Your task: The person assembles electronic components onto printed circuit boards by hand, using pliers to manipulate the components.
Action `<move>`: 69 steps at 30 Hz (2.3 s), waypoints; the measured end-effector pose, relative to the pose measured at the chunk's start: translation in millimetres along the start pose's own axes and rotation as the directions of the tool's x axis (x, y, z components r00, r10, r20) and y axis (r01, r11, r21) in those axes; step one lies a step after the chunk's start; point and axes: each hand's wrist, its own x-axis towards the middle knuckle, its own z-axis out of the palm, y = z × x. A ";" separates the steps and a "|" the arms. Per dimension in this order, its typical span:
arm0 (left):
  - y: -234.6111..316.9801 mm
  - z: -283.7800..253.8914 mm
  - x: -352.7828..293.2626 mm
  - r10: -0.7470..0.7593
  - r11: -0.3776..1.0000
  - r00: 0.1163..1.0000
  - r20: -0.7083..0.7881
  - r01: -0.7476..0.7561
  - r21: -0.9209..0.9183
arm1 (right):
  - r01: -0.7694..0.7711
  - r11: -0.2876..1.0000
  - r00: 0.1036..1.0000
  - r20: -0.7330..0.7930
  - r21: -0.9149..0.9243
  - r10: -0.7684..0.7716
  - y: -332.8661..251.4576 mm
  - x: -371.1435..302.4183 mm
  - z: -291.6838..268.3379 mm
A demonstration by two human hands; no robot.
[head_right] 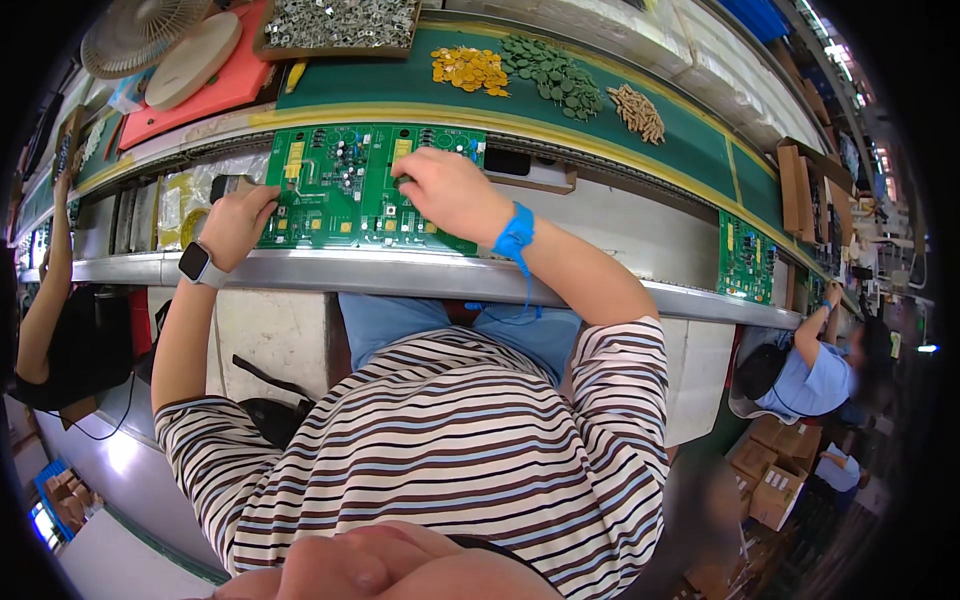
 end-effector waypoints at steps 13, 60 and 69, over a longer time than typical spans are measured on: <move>2.3 2.1 -3.3 0.043 0.999 0.997 -0.056 -0.043 -0.010 | -0.011 0.980 0.987 0.155 -0.197 0.042 -10.0 3.2 14.7; 92.1 66.0 242.2 0.126 0.992 0.972 -0.198 -0.121 0.034 | -0.577 0.710 0.692 -0.704 -0.403 0.163 227.8 -107.3 -161.2; 78.9 61.1 224.7 0.021 0.996 0.976 -0.217 -0.040 -0.084 | -0.576 0.744 0.594 -0.799 -0.338 0.097 225.2 -109.9 -158.5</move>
